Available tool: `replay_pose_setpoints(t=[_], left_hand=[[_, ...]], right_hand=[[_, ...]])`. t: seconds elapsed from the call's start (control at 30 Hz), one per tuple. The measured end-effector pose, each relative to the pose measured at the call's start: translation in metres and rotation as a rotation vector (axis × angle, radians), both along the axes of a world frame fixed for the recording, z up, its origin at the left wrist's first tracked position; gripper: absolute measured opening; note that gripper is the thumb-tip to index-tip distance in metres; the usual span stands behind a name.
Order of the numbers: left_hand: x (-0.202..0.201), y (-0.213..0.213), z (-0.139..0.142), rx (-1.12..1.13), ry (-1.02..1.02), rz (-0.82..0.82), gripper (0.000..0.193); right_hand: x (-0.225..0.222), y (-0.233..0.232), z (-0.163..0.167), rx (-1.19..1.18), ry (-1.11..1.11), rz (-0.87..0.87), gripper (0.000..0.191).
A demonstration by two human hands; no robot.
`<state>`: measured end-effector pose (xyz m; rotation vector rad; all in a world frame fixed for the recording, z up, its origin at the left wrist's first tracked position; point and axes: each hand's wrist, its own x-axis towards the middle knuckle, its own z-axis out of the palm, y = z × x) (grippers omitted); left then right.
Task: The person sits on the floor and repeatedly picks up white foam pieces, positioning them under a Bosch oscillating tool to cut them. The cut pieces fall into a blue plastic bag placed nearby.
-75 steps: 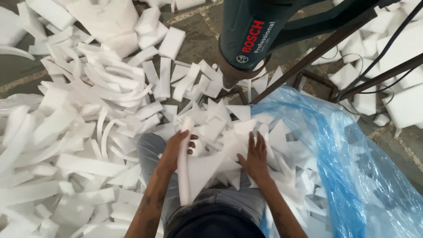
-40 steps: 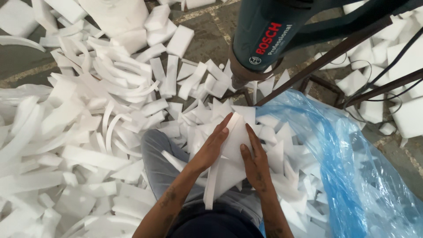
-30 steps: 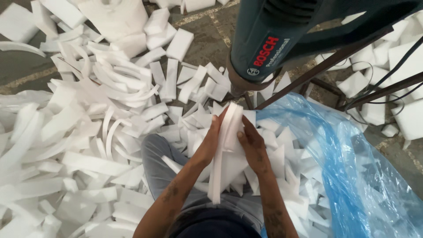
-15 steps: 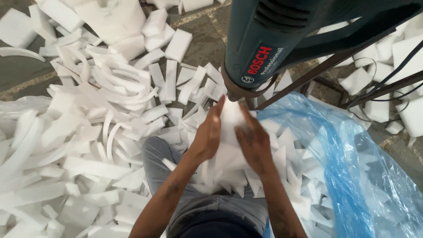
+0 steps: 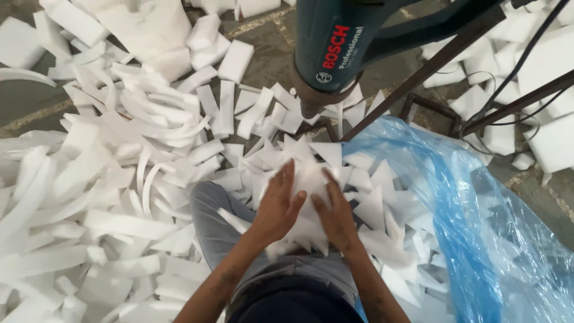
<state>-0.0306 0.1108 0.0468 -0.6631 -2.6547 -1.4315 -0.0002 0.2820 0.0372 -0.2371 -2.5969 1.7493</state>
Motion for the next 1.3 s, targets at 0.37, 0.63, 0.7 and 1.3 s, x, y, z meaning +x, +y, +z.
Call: replay_pose_setpoints(t=[0.37,0.63,0.7,1.3], left_hand=[[0.022,0.046,-0.101,0.407,-0.586,0.088,0.042],[-0.013,0.037,-0.126,0.909,-0.649,0.449,0.037],[-0.024,0.017,-0.111,0.866,-0.559,0.346,0.035],[0.006,0.009,0.041,0.268,-0.268,0.007,0.047]], right_hand=[[-0.035,0.042,-0.123,-1.500,-0.156,-0.435,0.011],[0.009,0.014,-0.130,-1.381,-0.453,-0.367,0.039],[0.005,0.030,-0.118,-1.362,-0.431,-0.524,0.053],[-0.023,0.021,-0.004,-0.308,0.365,-0.188,0.068]])
